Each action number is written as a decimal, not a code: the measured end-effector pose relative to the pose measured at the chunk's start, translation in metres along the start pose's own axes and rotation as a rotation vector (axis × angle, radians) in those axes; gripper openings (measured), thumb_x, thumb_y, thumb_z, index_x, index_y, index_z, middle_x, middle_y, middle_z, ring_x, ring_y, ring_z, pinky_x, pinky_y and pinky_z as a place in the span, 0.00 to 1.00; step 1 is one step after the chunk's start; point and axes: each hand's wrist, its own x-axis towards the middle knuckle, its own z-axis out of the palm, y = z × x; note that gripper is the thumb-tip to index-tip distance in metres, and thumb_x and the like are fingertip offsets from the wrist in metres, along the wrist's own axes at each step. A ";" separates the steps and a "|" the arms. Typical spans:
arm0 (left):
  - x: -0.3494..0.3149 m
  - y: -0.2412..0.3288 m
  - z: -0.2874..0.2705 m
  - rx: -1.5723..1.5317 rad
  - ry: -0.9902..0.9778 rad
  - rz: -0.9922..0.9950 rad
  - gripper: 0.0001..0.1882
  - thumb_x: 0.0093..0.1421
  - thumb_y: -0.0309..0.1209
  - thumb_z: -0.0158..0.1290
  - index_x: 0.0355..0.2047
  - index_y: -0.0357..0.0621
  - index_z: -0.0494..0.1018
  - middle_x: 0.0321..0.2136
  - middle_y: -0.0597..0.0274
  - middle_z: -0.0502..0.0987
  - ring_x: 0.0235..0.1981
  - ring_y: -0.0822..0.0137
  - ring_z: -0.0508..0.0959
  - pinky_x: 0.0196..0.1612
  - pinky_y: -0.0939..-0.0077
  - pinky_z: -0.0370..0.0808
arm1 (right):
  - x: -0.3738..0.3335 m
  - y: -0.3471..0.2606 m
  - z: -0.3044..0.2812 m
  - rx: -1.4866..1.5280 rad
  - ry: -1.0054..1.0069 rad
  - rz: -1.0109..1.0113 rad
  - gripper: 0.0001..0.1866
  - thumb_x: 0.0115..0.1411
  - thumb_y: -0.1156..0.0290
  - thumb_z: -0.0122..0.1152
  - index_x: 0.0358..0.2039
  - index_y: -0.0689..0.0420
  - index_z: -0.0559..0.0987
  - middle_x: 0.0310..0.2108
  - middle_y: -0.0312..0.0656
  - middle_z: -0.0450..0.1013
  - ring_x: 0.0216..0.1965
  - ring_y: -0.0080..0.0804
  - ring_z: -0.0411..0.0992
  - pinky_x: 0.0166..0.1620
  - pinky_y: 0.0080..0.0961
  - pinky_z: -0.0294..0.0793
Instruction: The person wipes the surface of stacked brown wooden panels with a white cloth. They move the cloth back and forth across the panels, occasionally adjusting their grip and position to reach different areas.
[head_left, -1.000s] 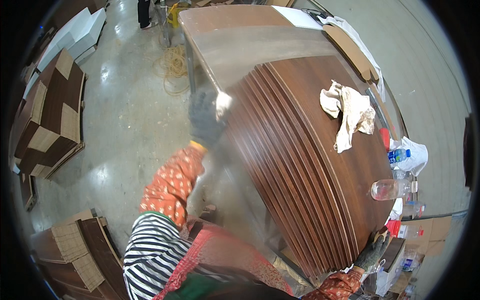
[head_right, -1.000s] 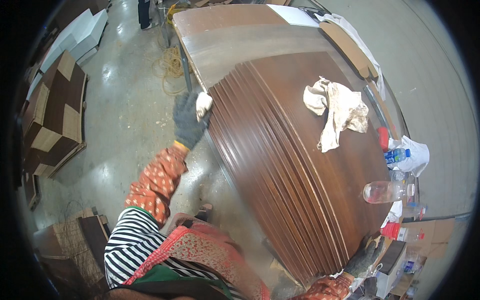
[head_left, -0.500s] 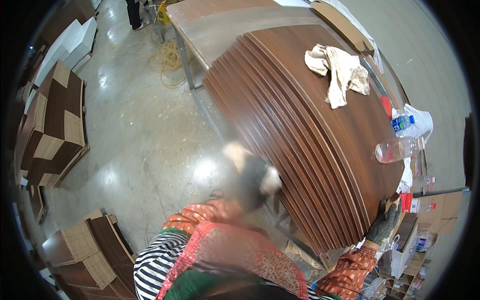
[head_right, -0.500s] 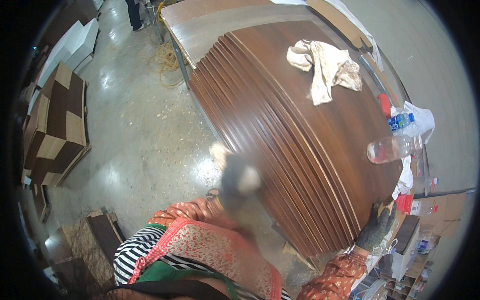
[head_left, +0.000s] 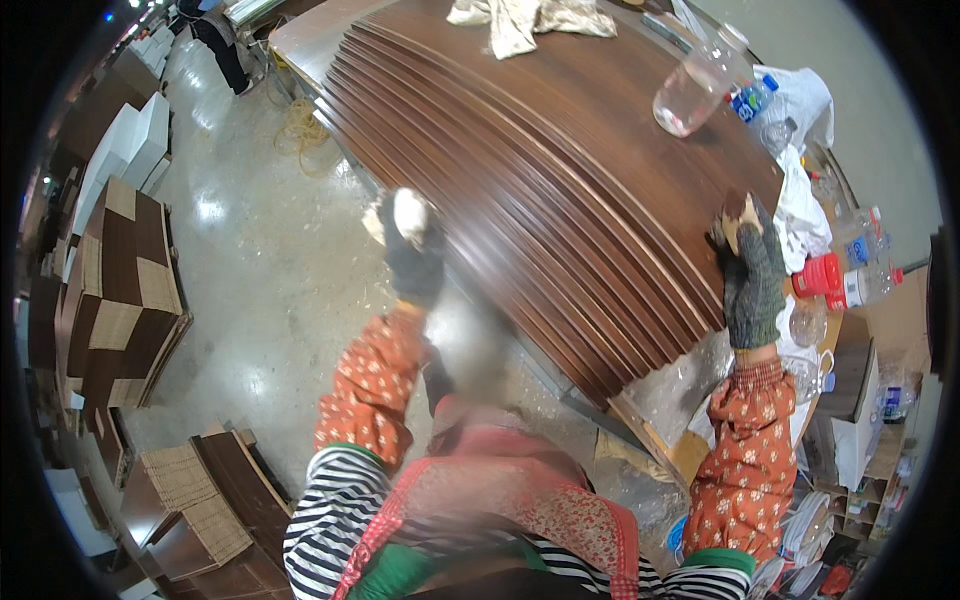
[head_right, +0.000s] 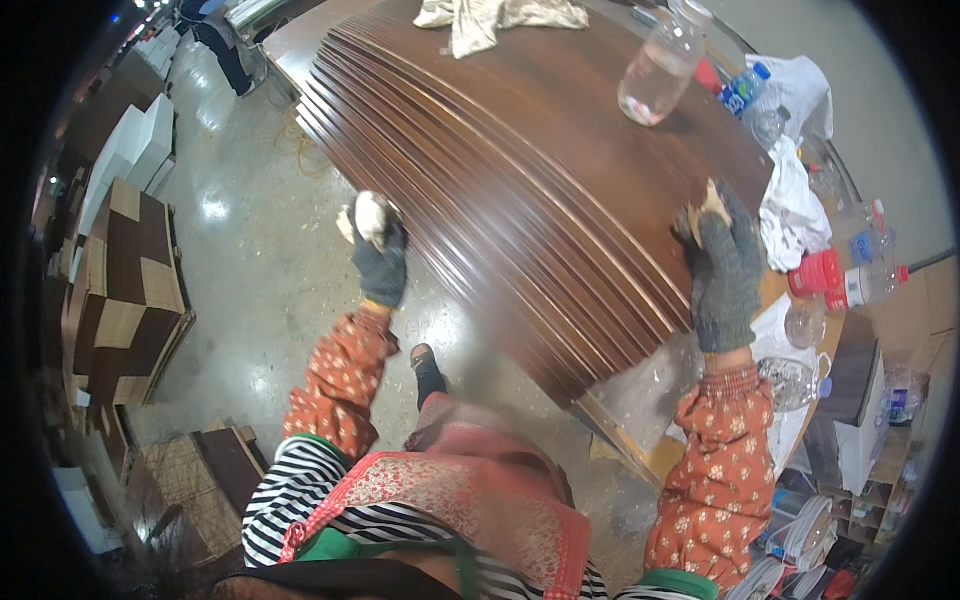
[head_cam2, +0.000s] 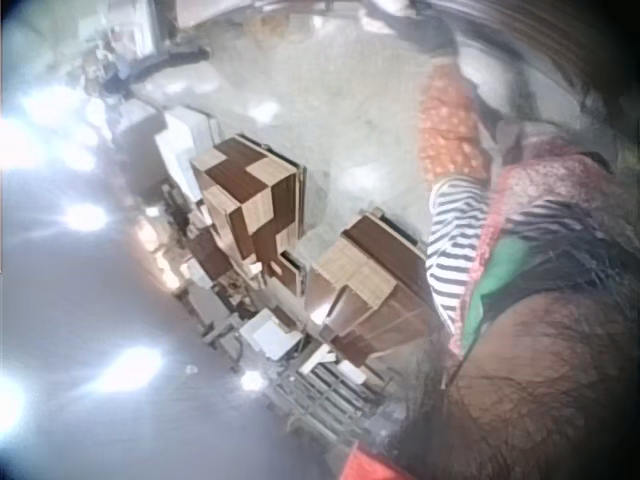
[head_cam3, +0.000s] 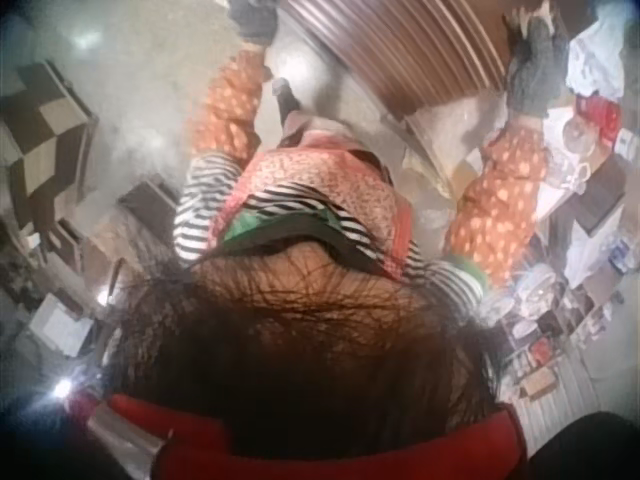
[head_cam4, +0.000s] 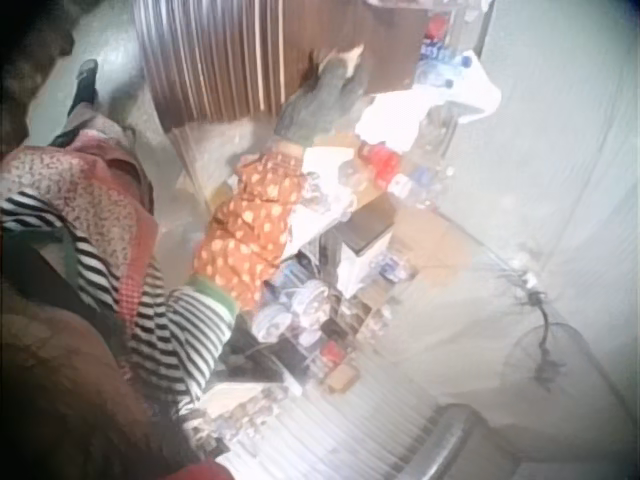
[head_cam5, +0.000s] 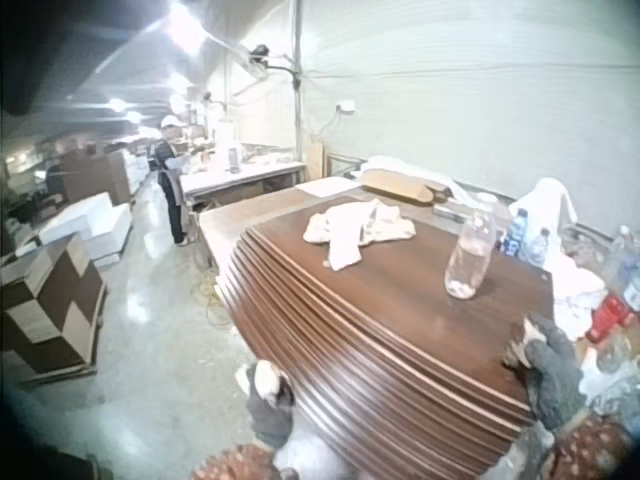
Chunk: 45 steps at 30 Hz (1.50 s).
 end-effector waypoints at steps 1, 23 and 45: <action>-0.030 0.026 0.001 -0.343 -0.043 -0.239 0.30 0.59 0.20 0.57 0.62 0.39 0.63 0.44 0.51 0.76 0.40 0.60 0.79 0.48 0.68 0.79 | -0.001 0.001 0.002 0.039 0.031 0.004 0.30 0.61 0.63 0.67 0.60 0.62 0.71 0.47 0.40 0.73 0.45 0.30 0.75 0.48 0.30 0.79; -0.163 0.173 -0.015 -0.347 -0.056 -0.169 0.34 0.59 0.26 0.60 0.64 0.36 0.60 0.44 0.51 0.74 0.40 0.59 0.77 0.41 0.68 0.78 | 0.000 0.016 0.001 -0.239 -0.084 -0.348 0.27 0.62 0.65 0.67 0.58 0.65 0.74 0.48 0.41 0.75 0.46 0.26 0.76 0.47 0.25 0.80; -0.203 0.205 -0.073 -0.564 -0.967 -0.085 0.32 0.60 0.30 0.58 0.63 0.33 0.62 0.53 0.46 0.73 0.54 0.49 0.75 0.60 0.56 0.69 | 0.018 0.036 -0.021 -0.668 -0.086 -0.491 0.18 0.68 0.71 0.57 0.57 0.47 0.78 0.59 0.44 0.68 0.58 0.33 0.71 0.60 0.27 0.74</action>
